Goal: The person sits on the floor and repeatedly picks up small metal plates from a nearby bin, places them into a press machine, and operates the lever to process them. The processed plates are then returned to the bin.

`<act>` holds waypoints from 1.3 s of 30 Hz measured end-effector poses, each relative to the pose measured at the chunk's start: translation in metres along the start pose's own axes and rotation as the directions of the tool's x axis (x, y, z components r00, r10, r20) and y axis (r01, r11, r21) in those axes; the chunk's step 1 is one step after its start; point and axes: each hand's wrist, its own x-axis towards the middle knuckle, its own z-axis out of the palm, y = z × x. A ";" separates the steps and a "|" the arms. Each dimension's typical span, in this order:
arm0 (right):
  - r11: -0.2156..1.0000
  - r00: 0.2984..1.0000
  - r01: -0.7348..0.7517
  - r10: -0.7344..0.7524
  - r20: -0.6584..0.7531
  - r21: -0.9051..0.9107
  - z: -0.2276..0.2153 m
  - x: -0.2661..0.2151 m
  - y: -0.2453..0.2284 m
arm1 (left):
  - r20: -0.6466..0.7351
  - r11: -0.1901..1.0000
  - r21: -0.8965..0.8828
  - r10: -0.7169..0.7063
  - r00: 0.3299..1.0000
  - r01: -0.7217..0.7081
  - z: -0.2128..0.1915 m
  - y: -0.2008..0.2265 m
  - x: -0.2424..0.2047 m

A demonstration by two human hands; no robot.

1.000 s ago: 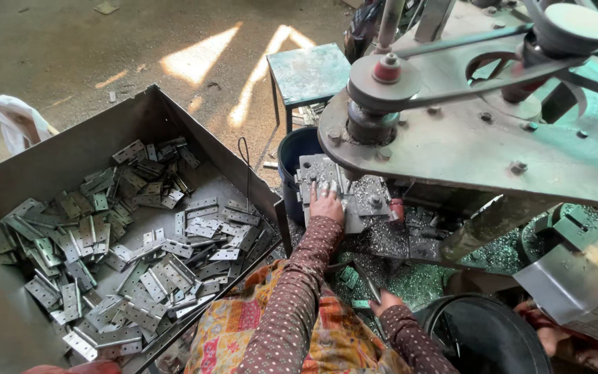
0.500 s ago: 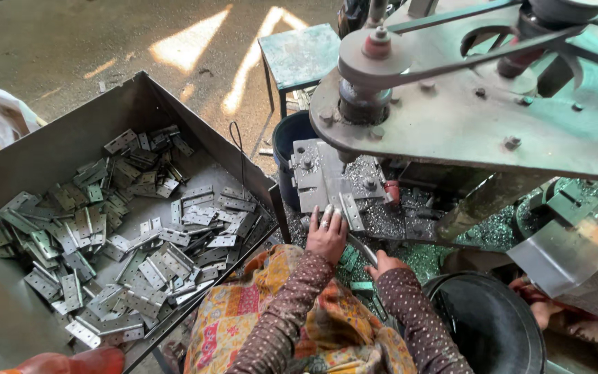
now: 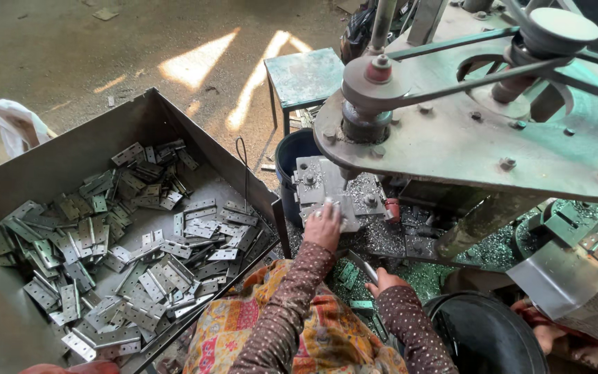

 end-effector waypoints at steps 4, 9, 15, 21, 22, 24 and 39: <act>0.999 1.000 0.004 -0.005 -0.014 -0.046 0.005 -0.003 -0.001 | 0.072 0.953 -0.139 -0.263 0.962 0.271 -0.015 -0.019 -0.018; 0.998 0.999 0.024 -0.025 -0.025 -0.054 -0.005 0.002 -0.006 | 0.281 0.982 -0.136 -0.086 0.956 0.128 -0.033 0.014 -0.043; 0.998 1.000 0.024 -0.024 -0.008 -0.050 -0.007 -0.012 -0.006 | 0.046 0.998 -0.049 -0.039 0.998 0.041 -0.013 0.031 -0.024; 0.998 1.000 0.017 -0.016 0.027 -0.060 -0.013 -0.022 -0.009 | 0.123 0.977 -0.161 -0.121 0.985 0.140 -0.013 0.031 -0.032; 0.997 0.999 0.030 -0.029 0.018 -0.065 -0.013 -0.019 -0.010 | 0.003 0.987 -0.130 -0.094 0.996 0.094 -0.013 0.032 -0.032; 0.996 0.999 0.053 -0.052 0.006 -0.078 -0.009 -0.012 -0.007 | 0.074 0.990 -0.123 -0.063 0.995 0.072 -0.008 0.035 -0.025; 0.988 0.996 0.092 -0.092 -0.004 0.121 0.125 0.084 0.060 | 0.108 0.978 -0.185 -0.077 0.991 0.096 -0.006 0.021 -0.003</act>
